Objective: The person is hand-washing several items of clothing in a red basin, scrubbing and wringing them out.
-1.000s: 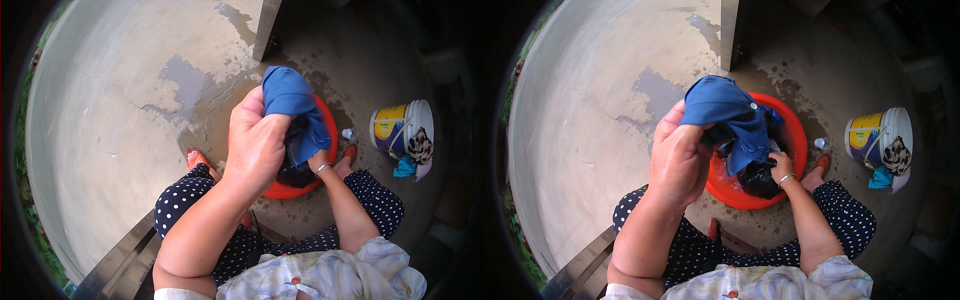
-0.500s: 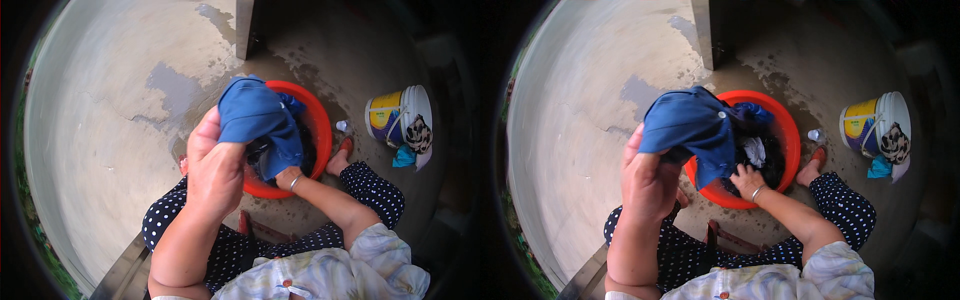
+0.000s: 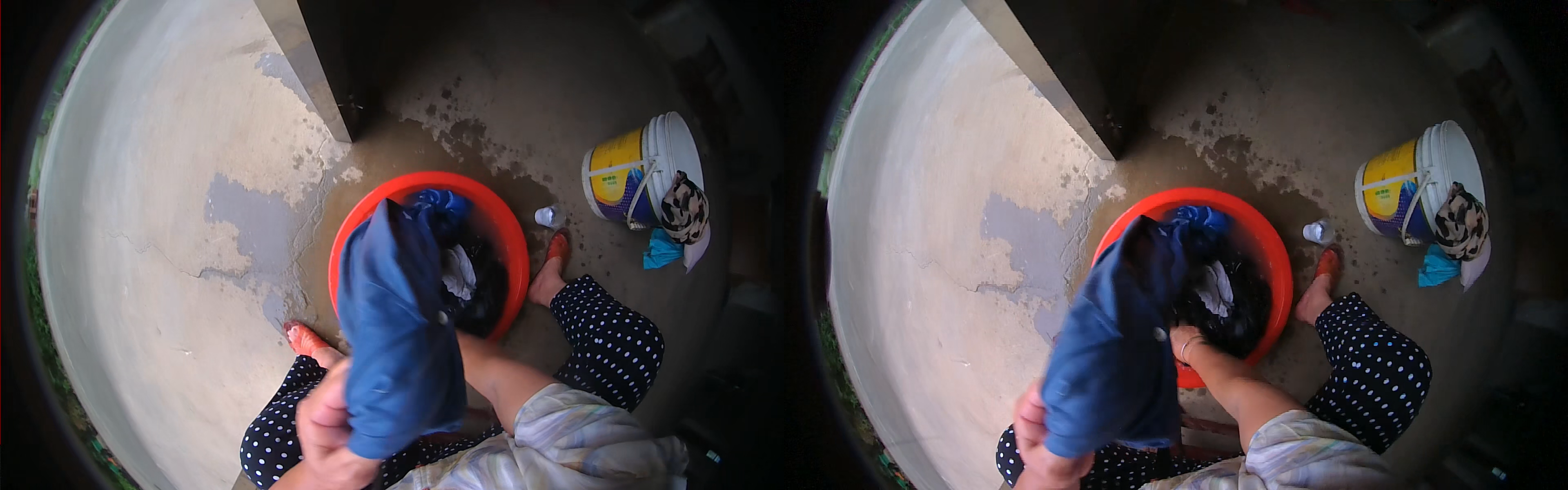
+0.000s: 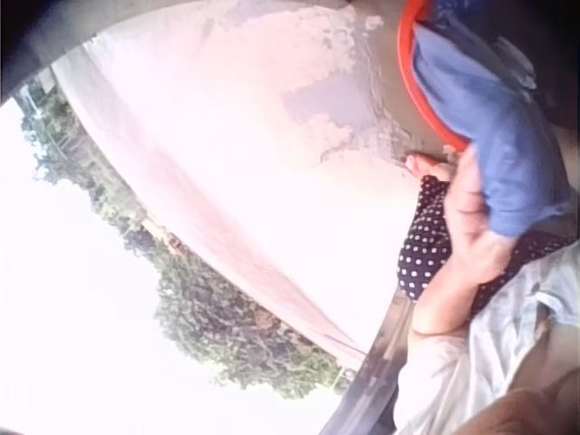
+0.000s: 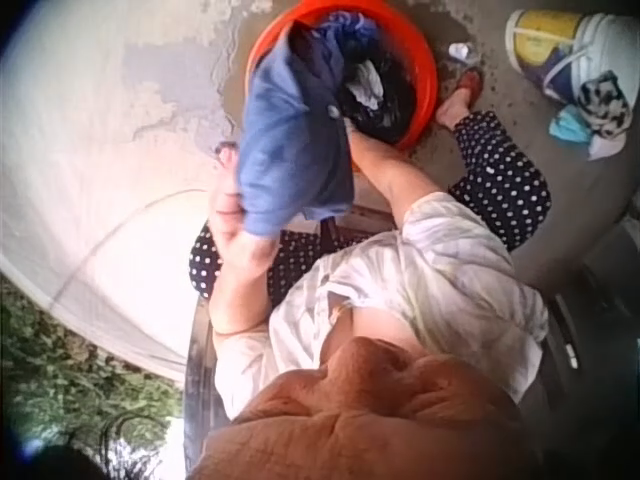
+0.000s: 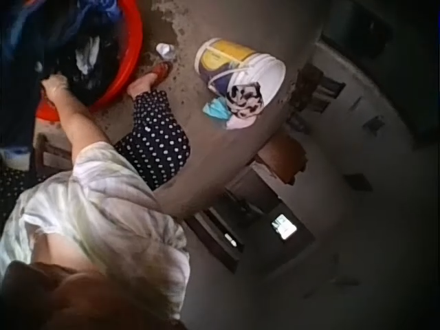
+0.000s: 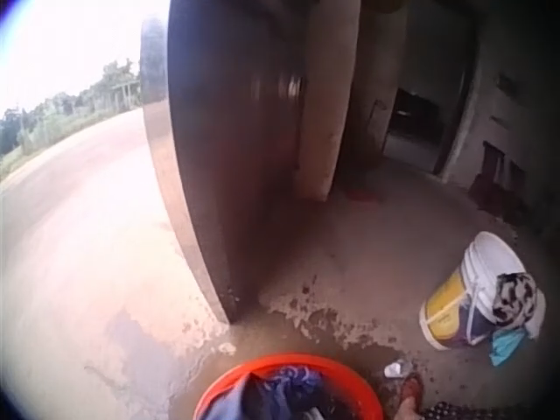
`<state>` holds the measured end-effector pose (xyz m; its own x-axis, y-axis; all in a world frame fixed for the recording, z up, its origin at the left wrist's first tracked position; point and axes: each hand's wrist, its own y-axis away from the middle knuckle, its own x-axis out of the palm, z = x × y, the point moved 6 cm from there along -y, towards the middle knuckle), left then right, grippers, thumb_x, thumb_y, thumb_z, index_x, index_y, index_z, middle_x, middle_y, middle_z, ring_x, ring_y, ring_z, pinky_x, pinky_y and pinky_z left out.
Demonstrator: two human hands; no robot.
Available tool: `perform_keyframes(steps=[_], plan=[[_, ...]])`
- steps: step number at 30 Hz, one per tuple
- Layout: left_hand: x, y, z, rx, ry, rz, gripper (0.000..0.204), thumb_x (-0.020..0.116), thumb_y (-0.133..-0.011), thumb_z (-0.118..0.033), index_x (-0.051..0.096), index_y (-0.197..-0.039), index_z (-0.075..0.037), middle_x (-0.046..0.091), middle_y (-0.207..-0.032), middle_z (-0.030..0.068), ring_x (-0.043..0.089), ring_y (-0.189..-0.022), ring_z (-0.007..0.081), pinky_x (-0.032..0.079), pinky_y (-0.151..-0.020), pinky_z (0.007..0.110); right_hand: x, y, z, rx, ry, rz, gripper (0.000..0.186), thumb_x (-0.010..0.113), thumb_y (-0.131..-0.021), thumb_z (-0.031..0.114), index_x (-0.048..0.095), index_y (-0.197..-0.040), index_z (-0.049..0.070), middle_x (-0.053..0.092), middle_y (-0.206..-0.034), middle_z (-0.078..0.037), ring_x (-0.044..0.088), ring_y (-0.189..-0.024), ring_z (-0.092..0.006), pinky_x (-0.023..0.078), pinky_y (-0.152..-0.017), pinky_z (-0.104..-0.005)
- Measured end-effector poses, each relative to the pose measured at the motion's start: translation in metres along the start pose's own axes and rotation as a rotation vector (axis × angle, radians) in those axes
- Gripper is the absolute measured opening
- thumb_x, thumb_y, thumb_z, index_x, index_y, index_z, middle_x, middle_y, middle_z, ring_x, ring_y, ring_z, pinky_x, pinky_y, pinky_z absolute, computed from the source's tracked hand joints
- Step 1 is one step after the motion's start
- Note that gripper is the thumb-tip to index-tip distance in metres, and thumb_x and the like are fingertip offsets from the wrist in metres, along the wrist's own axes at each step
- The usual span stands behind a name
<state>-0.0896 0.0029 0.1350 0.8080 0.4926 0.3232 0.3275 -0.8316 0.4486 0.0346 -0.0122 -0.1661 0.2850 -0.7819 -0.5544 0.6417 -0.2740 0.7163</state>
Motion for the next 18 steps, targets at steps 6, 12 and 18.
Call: perform_keyframes(steps=[6, 12, 18], plan=[[0.039, -0.019, 0.035, 0.057, -0.431, 0.511, 0.016, 0.065, -0.066, -0.007, 0.055, -0.075, 0.001, 0.05, -0.065, 0.0111, 0.052, -0.063, 0.0217, 0.041, -0.059, 0.03, -0.055, 0.002, 0.001, -0.079, -0.26, -0.196, 0.03, 0.06, -0.076, 0.019, 0.056, -0.106, 0.019, 0.047, -0.12, -0.012, 0.043, -0.112, -0.0294, 0.043, -0.087, -0.0384], [0.057, 0.01, 0.041, 0.216, -0.386, 0.726, 0.021, 0.06, -0.061, -0.008, 0.051, -0.076, 0.002, 0.048, -0.069, 0.0182, 0.05, -0.073, 0.0386, 0.041, -0.066, 0.041, -0.024, 0.018, 0.137, -0.244, -0.434, -0.348, 0.03, 0.061, -0.076, 0.018, 0.056, -0.105, 0.018, 0.049, -0.119, -0.011, 0.044, -0.111, -0.0277, 0.044, -0.087, -0.0367], [0.07, 0.048, 0.007, 0.365, -0.025, 0.978, 0.016, 0.06, -0.069, -0.008, 0.053, -0.08, 0.002, 0.049, -0.072, 0.0135, 0.049, -0.071, 0.0313, 0.041, -0.067, 0.034, -0.028, 0.15, 0.069, -0.417, -0.636, -0.467, 0.03, 0.062, -0.075, 0.018, 0.056, -0.104, 0.018, 0.05, -0.117, -0.01, 0.045, -0.109, -0.026, 0.044, -0.086, -0.0351]])
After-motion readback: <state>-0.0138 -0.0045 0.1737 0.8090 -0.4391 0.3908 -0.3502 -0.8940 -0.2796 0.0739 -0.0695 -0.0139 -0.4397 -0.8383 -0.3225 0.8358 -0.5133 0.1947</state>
